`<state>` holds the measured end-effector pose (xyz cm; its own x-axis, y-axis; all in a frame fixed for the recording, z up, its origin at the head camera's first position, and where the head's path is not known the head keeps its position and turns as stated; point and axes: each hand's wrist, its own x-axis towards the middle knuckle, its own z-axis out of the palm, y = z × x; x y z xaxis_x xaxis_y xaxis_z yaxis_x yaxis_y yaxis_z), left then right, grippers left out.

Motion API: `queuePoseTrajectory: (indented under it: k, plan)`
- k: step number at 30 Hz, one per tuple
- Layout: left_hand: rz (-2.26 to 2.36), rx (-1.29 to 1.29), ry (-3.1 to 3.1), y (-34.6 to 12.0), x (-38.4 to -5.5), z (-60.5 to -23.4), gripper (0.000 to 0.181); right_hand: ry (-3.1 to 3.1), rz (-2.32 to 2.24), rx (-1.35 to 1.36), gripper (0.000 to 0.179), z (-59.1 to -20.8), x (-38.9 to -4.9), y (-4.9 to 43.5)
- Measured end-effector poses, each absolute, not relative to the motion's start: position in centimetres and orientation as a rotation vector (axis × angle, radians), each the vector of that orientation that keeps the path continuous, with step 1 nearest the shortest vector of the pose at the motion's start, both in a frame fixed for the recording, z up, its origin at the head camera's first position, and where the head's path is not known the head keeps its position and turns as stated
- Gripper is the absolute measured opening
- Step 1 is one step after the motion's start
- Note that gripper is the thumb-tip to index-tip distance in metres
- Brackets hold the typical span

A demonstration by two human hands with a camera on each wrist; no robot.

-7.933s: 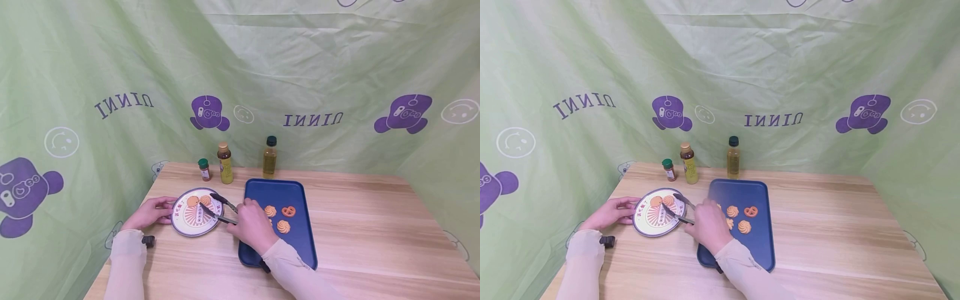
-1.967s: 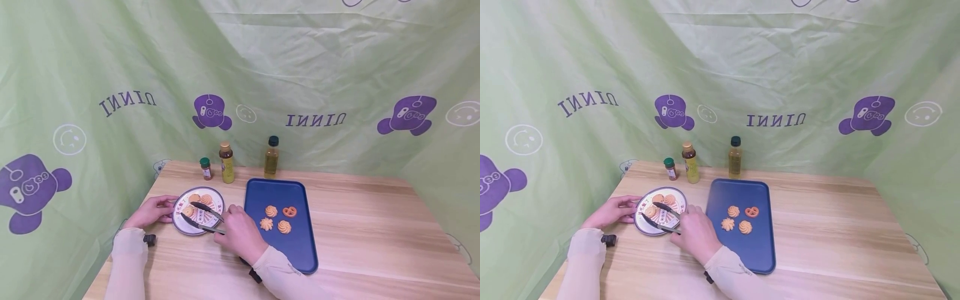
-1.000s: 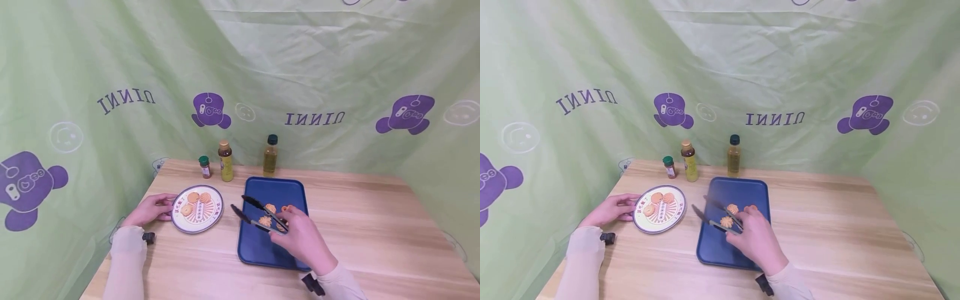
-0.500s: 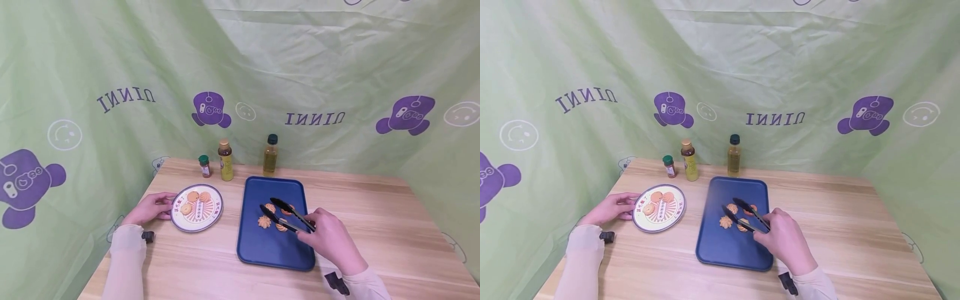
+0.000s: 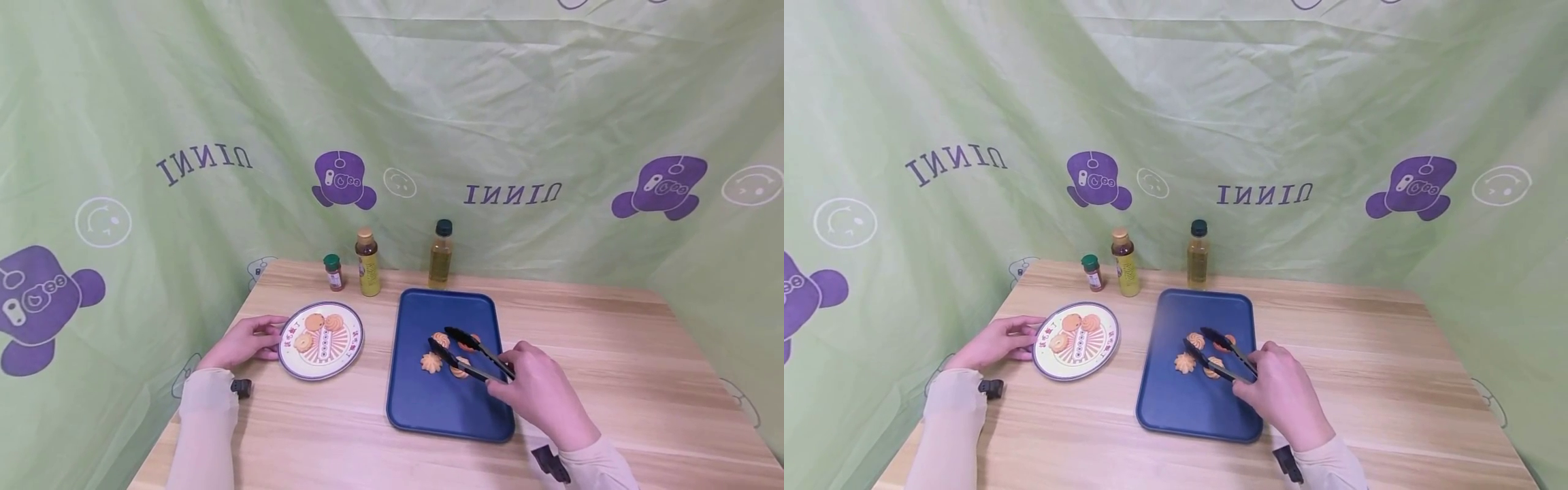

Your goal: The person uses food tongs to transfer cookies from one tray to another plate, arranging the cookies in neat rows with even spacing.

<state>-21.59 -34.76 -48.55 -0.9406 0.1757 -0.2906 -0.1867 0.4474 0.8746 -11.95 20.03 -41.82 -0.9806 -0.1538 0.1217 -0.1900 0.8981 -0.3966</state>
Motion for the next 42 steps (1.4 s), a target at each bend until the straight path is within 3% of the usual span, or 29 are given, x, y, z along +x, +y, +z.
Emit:
queuePoseTrajectory:
  k: [16, 42]
  plan:
    - [1.529, 0.047, 2.352, -34.89, -21.70, -48.60, 0.055, -2.992, 0.596, 0.253, 0.038, -41.93, -12.00, 19.70]
    - [1.510, 0.014, 2.353, -34.85, -21.71, -48.86, 0.056, -2.906, 0.603, 0.271, 0.030, -42.03, -12.33, 19.28]
